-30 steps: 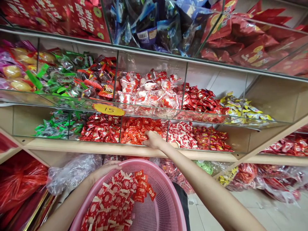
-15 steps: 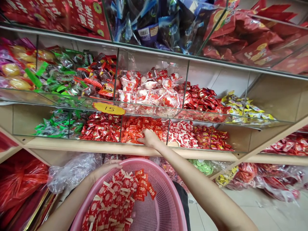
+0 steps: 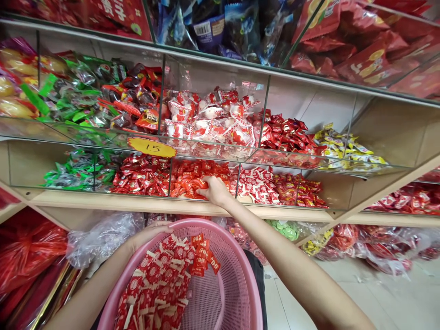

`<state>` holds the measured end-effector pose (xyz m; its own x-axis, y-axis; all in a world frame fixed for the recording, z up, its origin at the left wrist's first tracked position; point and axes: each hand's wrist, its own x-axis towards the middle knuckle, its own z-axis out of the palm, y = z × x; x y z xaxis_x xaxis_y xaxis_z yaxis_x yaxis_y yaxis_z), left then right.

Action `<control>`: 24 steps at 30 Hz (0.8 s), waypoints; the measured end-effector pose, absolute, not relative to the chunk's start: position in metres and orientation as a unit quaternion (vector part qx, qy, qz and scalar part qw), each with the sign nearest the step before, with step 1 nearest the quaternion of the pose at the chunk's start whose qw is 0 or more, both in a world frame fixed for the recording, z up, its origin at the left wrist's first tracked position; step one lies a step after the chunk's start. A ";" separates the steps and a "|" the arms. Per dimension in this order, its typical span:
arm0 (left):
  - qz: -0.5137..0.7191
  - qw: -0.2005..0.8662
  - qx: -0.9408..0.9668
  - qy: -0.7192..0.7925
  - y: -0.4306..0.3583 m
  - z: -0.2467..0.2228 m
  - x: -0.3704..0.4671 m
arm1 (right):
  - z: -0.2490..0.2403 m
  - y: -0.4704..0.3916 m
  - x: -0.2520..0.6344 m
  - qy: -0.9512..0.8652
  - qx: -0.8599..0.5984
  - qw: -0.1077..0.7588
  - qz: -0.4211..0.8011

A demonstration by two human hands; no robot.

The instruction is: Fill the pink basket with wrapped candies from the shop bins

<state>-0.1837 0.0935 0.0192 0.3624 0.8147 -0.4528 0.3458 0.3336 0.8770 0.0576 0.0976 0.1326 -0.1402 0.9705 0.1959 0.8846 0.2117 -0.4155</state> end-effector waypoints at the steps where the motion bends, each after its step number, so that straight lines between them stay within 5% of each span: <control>1: 0.185 0.628 0.545 0.524 0.093 0.020 -0.183 | 0.137 0.091 0.059 -0.749 -0.610 0.234 0.111; 6: 0.167 0.671 0.543 0.478 0.092 0.022 -0.181 | 0.143 0.038 0.060 -0.730 -0.580 0.277 0.233; 12: 0.175 0.694 0.542 0.440 0.093 0.015 -0.181 | 0.081 -0.020 0.060 -0.679 -0.579 0.285 0.349; 24: 0.179 0.671 0.545 0.470 0.092 0.020 -0.183 | 0.004 -0.059 0.052 -0.607 -0.775 0.057 0.163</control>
<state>-0.1831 0.0917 0.0202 0.4948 0.7520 -0.4356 0.2718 0.3421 0.8995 0.0524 -0.0591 0.0045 0.2091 0.9605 -0.1838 0.9230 -0.2559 -0.2874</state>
